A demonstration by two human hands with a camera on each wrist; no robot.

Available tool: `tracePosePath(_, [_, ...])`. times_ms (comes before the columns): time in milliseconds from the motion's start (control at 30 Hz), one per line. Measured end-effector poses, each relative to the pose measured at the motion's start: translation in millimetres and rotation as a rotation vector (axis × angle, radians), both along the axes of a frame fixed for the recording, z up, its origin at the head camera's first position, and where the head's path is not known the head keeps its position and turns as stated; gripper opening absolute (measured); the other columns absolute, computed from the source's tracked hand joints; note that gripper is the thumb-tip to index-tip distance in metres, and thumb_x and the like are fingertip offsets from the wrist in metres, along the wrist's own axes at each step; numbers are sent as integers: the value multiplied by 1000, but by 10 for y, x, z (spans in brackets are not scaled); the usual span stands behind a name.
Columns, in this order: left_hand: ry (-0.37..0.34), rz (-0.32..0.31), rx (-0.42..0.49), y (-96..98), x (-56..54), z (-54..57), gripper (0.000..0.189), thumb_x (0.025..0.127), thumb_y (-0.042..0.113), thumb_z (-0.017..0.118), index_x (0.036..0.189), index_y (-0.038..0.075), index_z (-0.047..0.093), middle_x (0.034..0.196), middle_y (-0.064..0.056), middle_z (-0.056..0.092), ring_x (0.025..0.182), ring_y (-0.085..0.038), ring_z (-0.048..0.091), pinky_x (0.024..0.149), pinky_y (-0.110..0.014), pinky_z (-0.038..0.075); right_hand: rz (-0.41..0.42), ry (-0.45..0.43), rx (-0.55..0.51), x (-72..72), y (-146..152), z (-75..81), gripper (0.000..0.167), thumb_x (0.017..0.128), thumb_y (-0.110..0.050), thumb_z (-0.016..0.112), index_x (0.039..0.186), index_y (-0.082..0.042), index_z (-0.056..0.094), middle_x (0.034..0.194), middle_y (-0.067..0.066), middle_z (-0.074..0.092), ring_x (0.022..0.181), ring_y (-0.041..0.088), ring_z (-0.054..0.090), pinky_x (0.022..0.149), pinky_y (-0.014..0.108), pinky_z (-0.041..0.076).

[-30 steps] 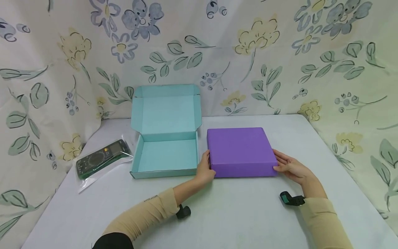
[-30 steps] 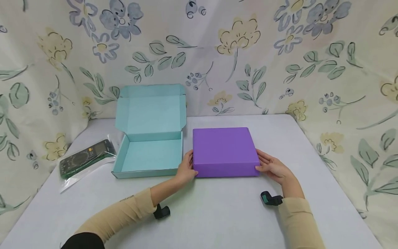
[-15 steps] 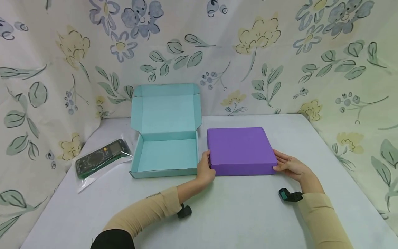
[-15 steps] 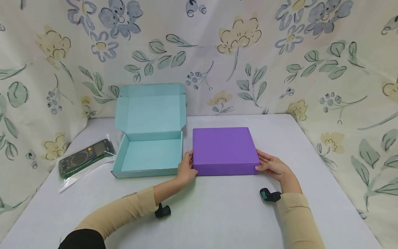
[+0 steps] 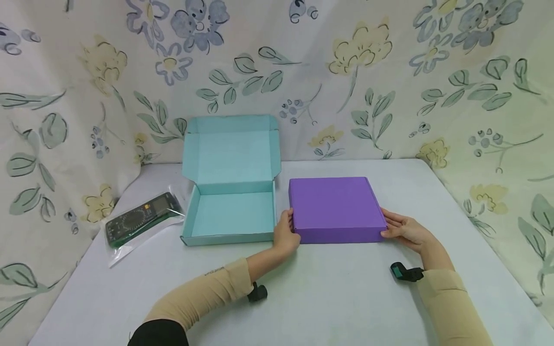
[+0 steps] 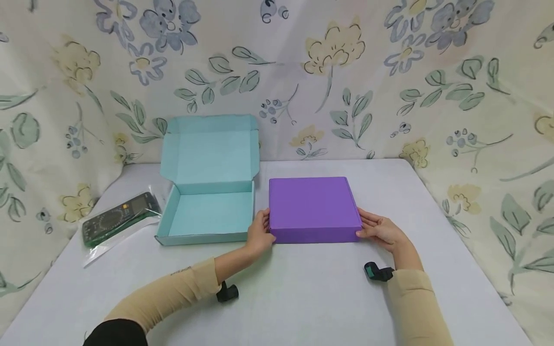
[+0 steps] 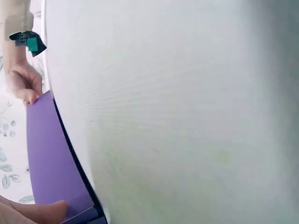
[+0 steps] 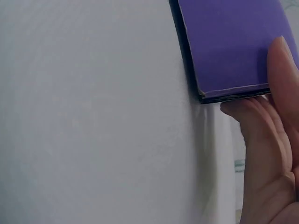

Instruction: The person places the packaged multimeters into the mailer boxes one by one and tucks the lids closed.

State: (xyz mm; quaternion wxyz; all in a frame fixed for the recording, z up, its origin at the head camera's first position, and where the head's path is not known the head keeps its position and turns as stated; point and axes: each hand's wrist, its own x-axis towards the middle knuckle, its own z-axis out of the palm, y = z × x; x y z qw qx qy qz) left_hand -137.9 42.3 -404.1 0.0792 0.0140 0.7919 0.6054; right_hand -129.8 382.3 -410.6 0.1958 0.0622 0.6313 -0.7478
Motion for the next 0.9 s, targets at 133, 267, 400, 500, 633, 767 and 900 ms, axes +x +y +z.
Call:
tracePosePath(133, [-95,-25,12,22,-6,35,80,69,-24,42,146,-7,29,147,-25,39,136,-38,36,112,-48,31,30,28,44,55,7,34,68,91,5,63,150,-7,32,131,-3,58,104,-1,61,90,21,51])
tracePosePath(267, [-174,-32,24,44,-3,106,86,71,-21,42,152,-2,20,151,-24,32,139,-39,30,113,-50,27,8,26,50,62,-41,65,59,98,-6,57,149,-2,28,111,-17,63,103,2,63,88,23,52])
tracePosePath(400, [-205,-42,42,54,-26,123,89,72,-20,42,154,0,15,154,-23,28,141,-39,26,114,-52,24,-24,24,62,55,-79,74,55,97,-6,58,148,-7,36,109,-17,64,100,2,63,86,22,53])
tracePosePath(500, [-214,-62,63,43,-44,122,87,75,-20,41,154,1,13,156,-21,25,142,-38,24,115,-51,22,-50,21,46,49,-94,87,43,96,-5,60,137,-18,55,107,-17,65,98,3,64,85,22,54])
tracePosePath(633, [-231,-88,104,13,-83,107,85,75,-20,37,154,0,13,157,-20,23,141,-35,27,113,-48,27,-65,28,97,52,-125,106,57,95,-7,62,147,-7,39,110,-16,64,97,0,64,84,21,53])
tracePosePath(767, [-287,-81,215,-25,-129,139,87,71,-20,40,153,-3,16,157,-21,23,140,-35,28,111,-47,30,-68,48,237,80,-198,145,73,97,-12,61,150,7,15,141,3,49,99,-5,59,87,19,51])
tracePosePath(900, [-345,-68,295,-69,-148,194,87,73,-14,50,153,-4,17,157,-21,22,144,-36,21,117,-49,18,-102,47,366,125,-339,243,72,100,-21,56,152,4,13,156,24,16,133,19,43,110,35,36])
